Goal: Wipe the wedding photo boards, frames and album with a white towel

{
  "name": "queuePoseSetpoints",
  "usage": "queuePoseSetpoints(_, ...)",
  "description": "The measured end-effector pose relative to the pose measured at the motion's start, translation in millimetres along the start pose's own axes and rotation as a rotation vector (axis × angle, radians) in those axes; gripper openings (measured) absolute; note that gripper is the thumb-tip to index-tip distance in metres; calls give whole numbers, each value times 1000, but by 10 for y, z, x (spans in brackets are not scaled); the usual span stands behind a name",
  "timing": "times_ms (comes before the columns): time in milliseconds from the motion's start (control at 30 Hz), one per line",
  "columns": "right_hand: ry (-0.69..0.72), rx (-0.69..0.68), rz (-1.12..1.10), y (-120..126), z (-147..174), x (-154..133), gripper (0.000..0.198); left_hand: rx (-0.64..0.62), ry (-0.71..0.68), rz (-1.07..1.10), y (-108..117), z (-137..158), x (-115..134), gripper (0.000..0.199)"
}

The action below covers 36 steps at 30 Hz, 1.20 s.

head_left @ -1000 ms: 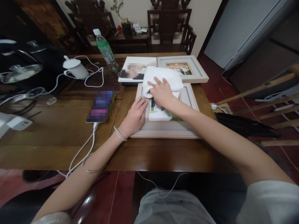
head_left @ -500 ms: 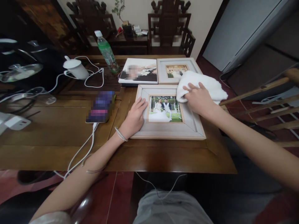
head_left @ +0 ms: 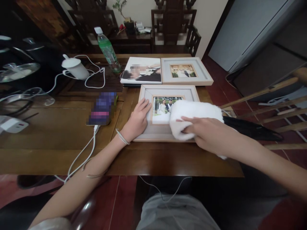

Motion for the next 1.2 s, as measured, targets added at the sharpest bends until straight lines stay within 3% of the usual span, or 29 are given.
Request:
queuePoseSetpoints(100, 34, -59, 100, -155, -235, 185, 51, -7, 13, -3, -13, -2, -12, 65)
queuePoseSetpoints(300, -104, 138, 211, 13, -638, 835, 57, 7, 32, -2, -42, -10, -40, 66)
queuePoseSetpoints(400, -115, 161, 258, -15, -782, 953, 56, 17, 18, 14, -42, -18, -43, 65)
queuePoseSetpoints(500, -65, 37, 306, -220, -819, 843, 56, 15, 6, 17, -35, -26, -40, 62)
queuePoseSetpoints(633, 30, -46, 300, -300, -568, 423, 44, 7, 9, 11, -22, -20, -24, 62)
queuePoseSetpoints(767, 114, -94, 197, -149, -126, -87, 38, 9, 8, 14, -13, -7, -17, 65)
queuePoseSetpoints(933, 248, 5, 62, 113, 170, -586, 38, -6, 3, 12, -20, -9, -37, 66)
queuePoseSetpoints(1033, 194, -6, -3, 17, 54, -550, 46, -17, 9, -4, -20, -14, -40, 63)
queuePoseSetpoints(1200, 59, -7, 30, -252, -373, 19, 57, -27, 18, -7, -15, -18, -25, 61)
Point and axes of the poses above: each hand's wrist, its own z-axis away from the middle knuckle, its own y-axis out of the back of the hand, x = y × z, the point moved 9 cm from there along -z, towards the middle knuckle, and after that the axes turned 6 degrees about y, right-handed, at the moved point
